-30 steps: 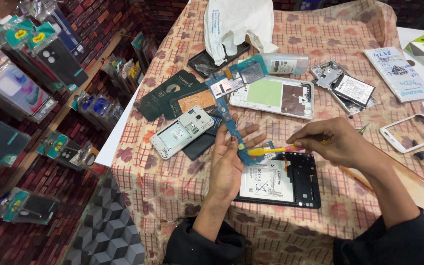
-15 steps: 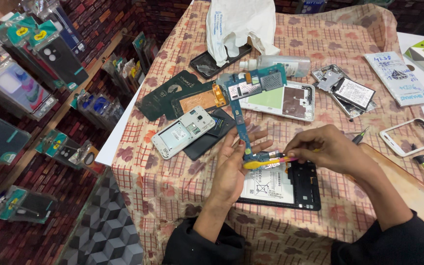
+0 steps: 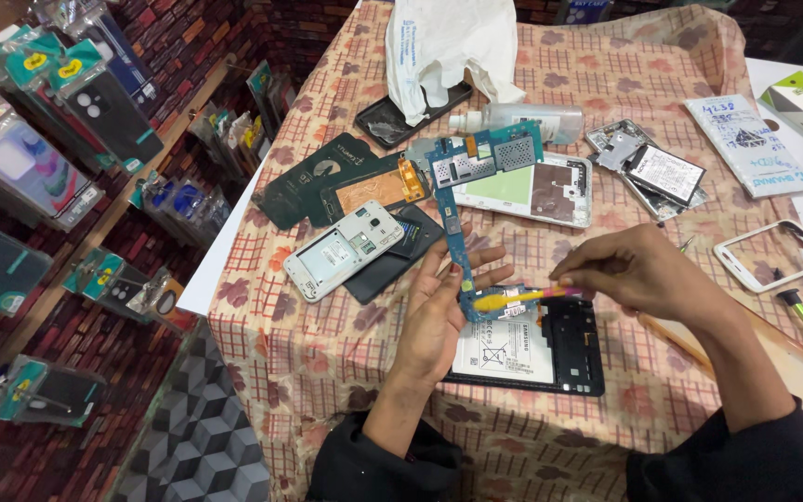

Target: The person disassembles a smartphone, removes the motherboard, and cleans it with a toothbrush. They then reposition the motherboard and use a screwdriver to secure it back into the phone chassis.

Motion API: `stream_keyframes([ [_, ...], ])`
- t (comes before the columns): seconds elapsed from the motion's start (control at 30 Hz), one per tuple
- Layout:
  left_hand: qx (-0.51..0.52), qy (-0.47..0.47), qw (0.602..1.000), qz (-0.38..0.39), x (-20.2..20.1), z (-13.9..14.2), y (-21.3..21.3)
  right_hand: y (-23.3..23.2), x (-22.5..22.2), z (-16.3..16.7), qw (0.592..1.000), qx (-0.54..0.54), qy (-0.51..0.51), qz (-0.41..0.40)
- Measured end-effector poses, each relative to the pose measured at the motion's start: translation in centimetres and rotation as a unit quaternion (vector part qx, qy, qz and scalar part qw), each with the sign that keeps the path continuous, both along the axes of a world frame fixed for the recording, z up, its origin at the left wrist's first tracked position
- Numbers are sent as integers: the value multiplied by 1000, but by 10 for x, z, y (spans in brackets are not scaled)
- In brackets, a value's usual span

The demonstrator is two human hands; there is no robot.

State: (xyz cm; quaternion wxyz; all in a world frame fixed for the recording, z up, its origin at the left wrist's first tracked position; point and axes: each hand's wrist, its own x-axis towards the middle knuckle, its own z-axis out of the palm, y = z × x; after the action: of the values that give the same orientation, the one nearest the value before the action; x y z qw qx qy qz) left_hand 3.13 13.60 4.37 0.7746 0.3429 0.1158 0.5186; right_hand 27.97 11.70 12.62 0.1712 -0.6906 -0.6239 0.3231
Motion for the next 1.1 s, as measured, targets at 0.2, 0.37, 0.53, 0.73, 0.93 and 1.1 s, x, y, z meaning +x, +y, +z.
stream_keyframes([
  [0.2,8,0,1000,2,-2,-1,2,2,-8,-9,989,99,65,87],
  [0.37,12,-7,1000,7,-4,-4,2,2,-2,-5,993,58,24,98],
  [0.53,4,-6,1000,-5,-5,-4,4,3,-1,-4,985,121,38,121],
  [0.73,-4,6,1000,3,-5,-5,5,1,0,6,998,33,0,54],
  [0.93,3,-13,1000,-12,-5,-6,5,1,4,10,997,36,3,69],
  [1.1,-2,13,1000,10,-5,-4,5,1,8,9,998,51,39,11],
])
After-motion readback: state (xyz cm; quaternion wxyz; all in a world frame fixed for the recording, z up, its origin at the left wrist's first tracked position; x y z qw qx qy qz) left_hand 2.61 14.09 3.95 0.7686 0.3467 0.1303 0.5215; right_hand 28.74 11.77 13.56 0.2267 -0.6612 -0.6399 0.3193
